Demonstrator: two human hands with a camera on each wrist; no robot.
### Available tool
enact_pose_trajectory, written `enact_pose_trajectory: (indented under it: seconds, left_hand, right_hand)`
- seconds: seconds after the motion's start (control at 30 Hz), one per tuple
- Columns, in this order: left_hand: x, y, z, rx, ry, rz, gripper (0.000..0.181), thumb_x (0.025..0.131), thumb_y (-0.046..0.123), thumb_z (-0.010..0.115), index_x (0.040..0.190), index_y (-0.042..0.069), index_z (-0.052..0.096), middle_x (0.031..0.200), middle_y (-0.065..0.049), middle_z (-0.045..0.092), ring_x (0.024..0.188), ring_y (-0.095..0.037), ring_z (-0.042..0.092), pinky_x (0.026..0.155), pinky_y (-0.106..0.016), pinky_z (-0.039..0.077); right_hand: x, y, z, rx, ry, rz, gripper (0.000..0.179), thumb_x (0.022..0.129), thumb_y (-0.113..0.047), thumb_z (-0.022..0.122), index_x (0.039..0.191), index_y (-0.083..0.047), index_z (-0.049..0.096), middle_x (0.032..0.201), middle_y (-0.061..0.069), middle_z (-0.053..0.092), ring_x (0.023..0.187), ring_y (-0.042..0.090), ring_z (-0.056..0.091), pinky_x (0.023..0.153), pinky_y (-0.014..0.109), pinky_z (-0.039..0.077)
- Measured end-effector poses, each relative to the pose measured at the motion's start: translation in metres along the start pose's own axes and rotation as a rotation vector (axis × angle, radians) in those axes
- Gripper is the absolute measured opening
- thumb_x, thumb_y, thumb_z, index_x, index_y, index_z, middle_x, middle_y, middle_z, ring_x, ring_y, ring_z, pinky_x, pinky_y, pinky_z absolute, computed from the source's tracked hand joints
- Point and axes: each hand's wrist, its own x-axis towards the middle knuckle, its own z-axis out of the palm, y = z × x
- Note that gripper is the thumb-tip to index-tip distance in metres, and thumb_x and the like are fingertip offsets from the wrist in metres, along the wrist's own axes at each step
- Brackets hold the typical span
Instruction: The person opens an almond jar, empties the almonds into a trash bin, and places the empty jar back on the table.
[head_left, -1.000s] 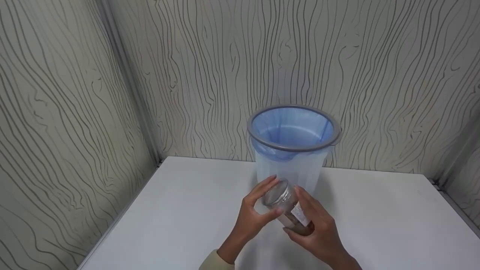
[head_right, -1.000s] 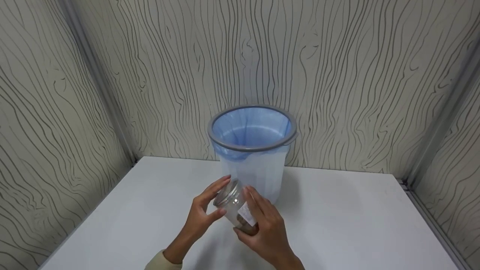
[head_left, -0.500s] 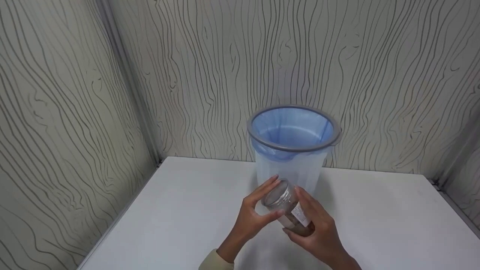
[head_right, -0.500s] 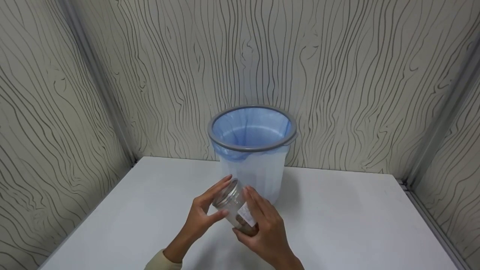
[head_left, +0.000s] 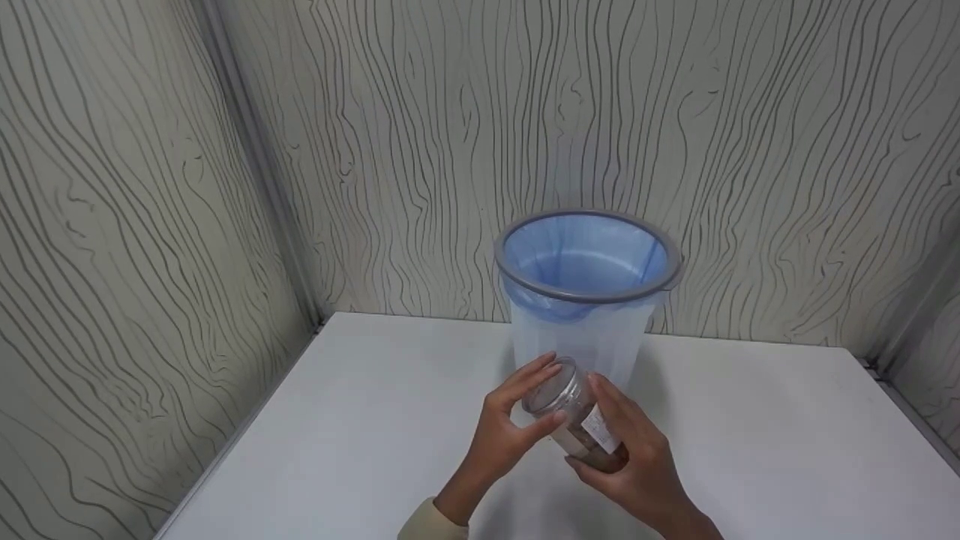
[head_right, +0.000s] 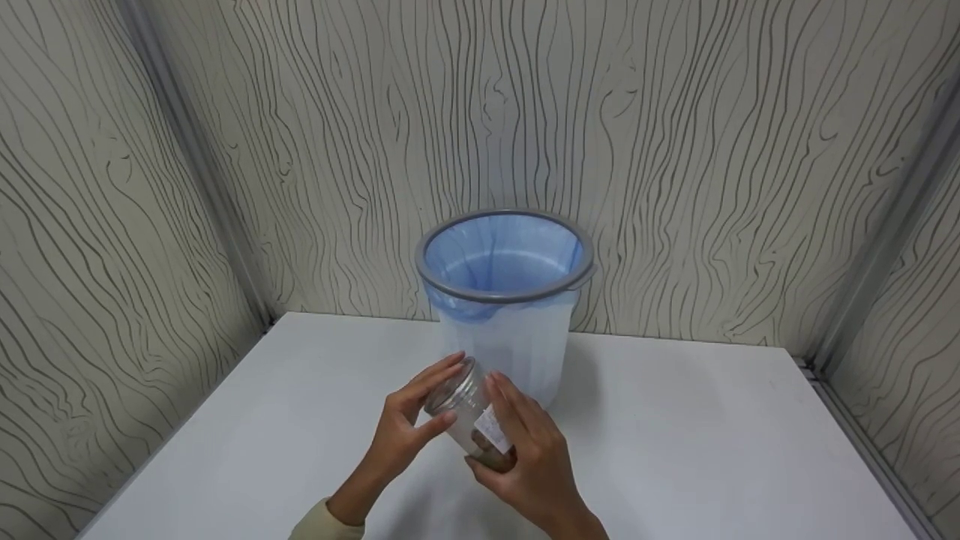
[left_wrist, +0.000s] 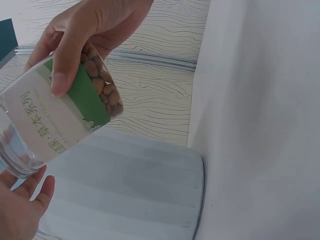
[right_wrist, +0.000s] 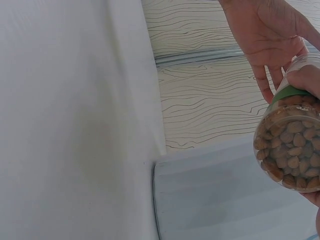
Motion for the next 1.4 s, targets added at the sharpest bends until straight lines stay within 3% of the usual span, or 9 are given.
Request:
enact_pose_trajectory:
  seconds: [0.43, 0.73, 1.1, 1.4]
  left_hand:
    - [0.0, 0.005, 0.004, 0.023, 0.047, -0.042, 0.046, 0.094, 0.03, 0.074, 0.138, 0.024, 0.065, 0.149, -0.004, 0.055, 0.139, -0.02, 0.049, 0.106, -0.055, 0.044]
    - [0.001, 0.013, 0.005, 0.045, 0.087, -0.092, 0.046, 0.092, 0.036, 0.076, 0.136, 0.027, 0.066, 0.146, 0.003, 0.057, 0.136, -0.018, 0.051, 0.105, -0.056, 0.045]
    - [0.001, 0.013, 0.006, 0.016, 0.108, -0.1, 0.046, 0.092, 0.032, 0.077, 0.135, 0.018, 0.067, 0.142, -0.006, 0.059, 0.131, -0.024, 0.056, 0.102, -0.058, 0.047]
    - [0.0, 0.017, 0.008, 0.035, 0.138, -0.134, 0.046, 0.09, 0.034, 0.079, 0.133, 0.02, 0.069, 0.14, -0.006, 0.061, 0.13, -0.024, 0.056, 0.101, -0.056, 0.049]
  right_hand:
    - [0.0, -0.001, 0.0, -0.02, -0.011, 0.011, 0.109, 0.056, -0.018, 0.097, 0.15, 0.001, 0.046, 0.151, 0.011, 0.051, 0.134, 0.017, 0.053, 0.109, 0.02, 0.037]
    - [-0.001, 0.0, 0.0, -0.019, -0.008, 0.006, 0.108, 0.056, -0.017, 0.097, 0.15, 0.001, 0.046, 0.151, 0.011, 0.051, 0.133, 0.016, 0.053, 0.109, 0.02, 0.038]
    - [-0.001, 0.001, 0.0, -0.02, -0.006, -0.006, 0.108, 0.055, -0.015, 0.097, 0.149, 0.003, 0.047, 0.151, 0.013, 0.051, 0.132, 0.018, 0.054, 0.107, 0.019, 0.04]
    - [0.0, 0.0, 0.001, -0.052, -0.009, -0.021, 0.109, 0.054, -0.018, 0.098, 0.149, 0.002, 0.048, 0.152, 0.012, 0.05, 0.131, 0.019, 0.055, 0.109, 0.019, 0.038]
